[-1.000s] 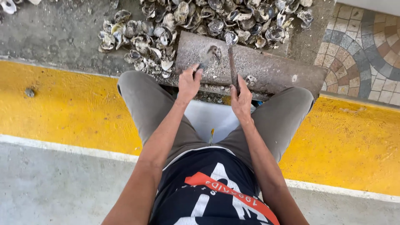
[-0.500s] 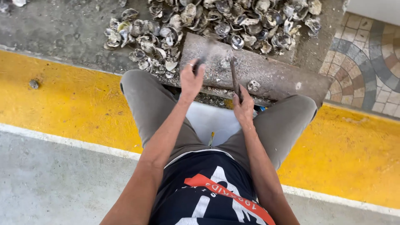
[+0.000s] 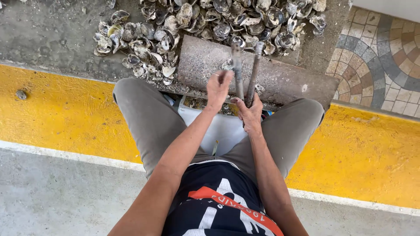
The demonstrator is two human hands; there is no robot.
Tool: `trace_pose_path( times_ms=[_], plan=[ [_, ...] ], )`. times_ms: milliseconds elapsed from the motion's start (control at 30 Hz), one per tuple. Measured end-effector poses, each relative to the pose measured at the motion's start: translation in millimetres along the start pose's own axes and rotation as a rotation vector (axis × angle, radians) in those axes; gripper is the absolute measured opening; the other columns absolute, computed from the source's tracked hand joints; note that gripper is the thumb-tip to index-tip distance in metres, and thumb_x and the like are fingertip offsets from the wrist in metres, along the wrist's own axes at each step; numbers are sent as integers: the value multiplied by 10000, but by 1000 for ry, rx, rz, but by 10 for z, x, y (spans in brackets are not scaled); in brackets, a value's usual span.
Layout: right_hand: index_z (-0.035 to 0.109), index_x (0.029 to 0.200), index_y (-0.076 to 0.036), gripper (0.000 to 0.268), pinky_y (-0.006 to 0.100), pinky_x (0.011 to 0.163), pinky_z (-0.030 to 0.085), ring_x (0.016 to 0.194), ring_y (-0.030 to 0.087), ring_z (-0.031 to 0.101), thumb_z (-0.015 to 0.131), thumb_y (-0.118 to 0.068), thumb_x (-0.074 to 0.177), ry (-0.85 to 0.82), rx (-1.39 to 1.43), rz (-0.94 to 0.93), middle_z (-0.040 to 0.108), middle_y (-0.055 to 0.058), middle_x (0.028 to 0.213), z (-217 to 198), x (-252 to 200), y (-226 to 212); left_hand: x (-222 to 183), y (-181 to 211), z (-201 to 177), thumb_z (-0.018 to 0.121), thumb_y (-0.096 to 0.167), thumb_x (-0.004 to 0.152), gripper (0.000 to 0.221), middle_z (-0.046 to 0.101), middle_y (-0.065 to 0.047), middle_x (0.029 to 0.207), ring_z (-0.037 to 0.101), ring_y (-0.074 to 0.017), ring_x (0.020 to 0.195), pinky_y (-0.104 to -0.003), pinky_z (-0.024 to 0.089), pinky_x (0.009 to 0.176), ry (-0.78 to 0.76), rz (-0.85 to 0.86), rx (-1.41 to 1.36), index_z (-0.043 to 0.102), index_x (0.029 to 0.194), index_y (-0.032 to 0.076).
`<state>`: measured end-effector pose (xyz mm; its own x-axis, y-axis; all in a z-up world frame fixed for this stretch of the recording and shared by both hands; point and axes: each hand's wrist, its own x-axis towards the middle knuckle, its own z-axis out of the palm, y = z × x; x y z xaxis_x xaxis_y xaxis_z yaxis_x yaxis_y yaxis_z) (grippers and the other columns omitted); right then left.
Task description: Opening and cleaning oyster shells using a metal tool.
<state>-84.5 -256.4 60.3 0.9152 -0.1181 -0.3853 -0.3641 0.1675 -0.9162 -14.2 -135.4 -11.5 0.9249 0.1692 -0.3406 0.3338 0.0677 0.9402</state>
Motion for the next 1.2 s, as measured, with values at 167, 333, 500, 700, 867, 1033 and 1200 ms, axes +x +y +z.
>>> trace_pose_path(
  times_ms=[167, 333, 500, 700, 867, 1033, 1200],
  plan=[
    [526, 1042, -63, 285, 239, 370, 349, 452, 46, 440, 763, -156, 914, 130, 136, -15, 699, 52, 797, -93, 95, 250, 515, -405, -164, 792, 269, 930, 377, 681, -121, 786, 632, -175, 615, -340, 532, 615, 193, 15, 349, 579, 1087, 0],
    [536, 1033, -57, 248, 255, 375, 354, 454, 54, 446, 753, -147, 953, 225, 194, 72, 655, 57, 773, -199, 110, 394, 649, -315, -64, 794, 156, 863, 353, 693, -128, 738, 673, -210, 477, -334, 516, 395, 136, -147, 253, 569, 1085, -2],
    [537, 1011, -66, 251, 256, 366, 340, 441, 55, 410, 753, -167, 934, 236, 185, 170, 688, 66, 792, -199, 115, 412, 713, -330, -236, 708, -54, 841, 150, 707, -169, 816, 715, -167, 510, -239, 550, 335, -33, -163, 214, 616, 960, -50],
    [529, 1008, -58, 257, 263, 374, 348, 447, 63, 434, 756, -156, 938, 231, 183, 173, 687, 76, 808, -217, 160, 486, 1042, 576, -1246, 686, 6, 880, 107, 758, -175, 839, 761, -181, 561, -215, 540, 409, -277, -136, 497, 728, 971, -34],
    [510, 1021, -62, 274, 260, 366, 340, 447, 58, 429, 755, -150, 934, 230, 230, 174, 688, 85, 807, -207, 163, 504, 1877, 1725, -2253, 718, 120, 968, 548, 635, -101, 857, 602, -118, 570, -255, 567, 482, 425, 40, 186, 360, 1364, -4],
    [497, 1014, -66, 284, 263, 359, 348, 441, 59, 435, 754, -145, 924, 247, 227, 181, 693, 97, 802, -166, 174, 484, 1943, 1814, -1728, 675, 121, 984, 601, 745, -103, 922, 592, -134, 524, -217, 486, 434, 494, 238, -260, 301, 1454, 143],
    [504, 1030, -59, 292, 253, 368, 340, 445, 51, 422, 759, -151, 921, 249, 219, 185, 691, 103, 814, -154, 151, 443, 1597, 851, -443, 683, 108, 932, 130, 705, 5, 844, 667, -87, 640, -258, 551, 513, -149, 344, 646, 762, 877, 196]
  ],
)
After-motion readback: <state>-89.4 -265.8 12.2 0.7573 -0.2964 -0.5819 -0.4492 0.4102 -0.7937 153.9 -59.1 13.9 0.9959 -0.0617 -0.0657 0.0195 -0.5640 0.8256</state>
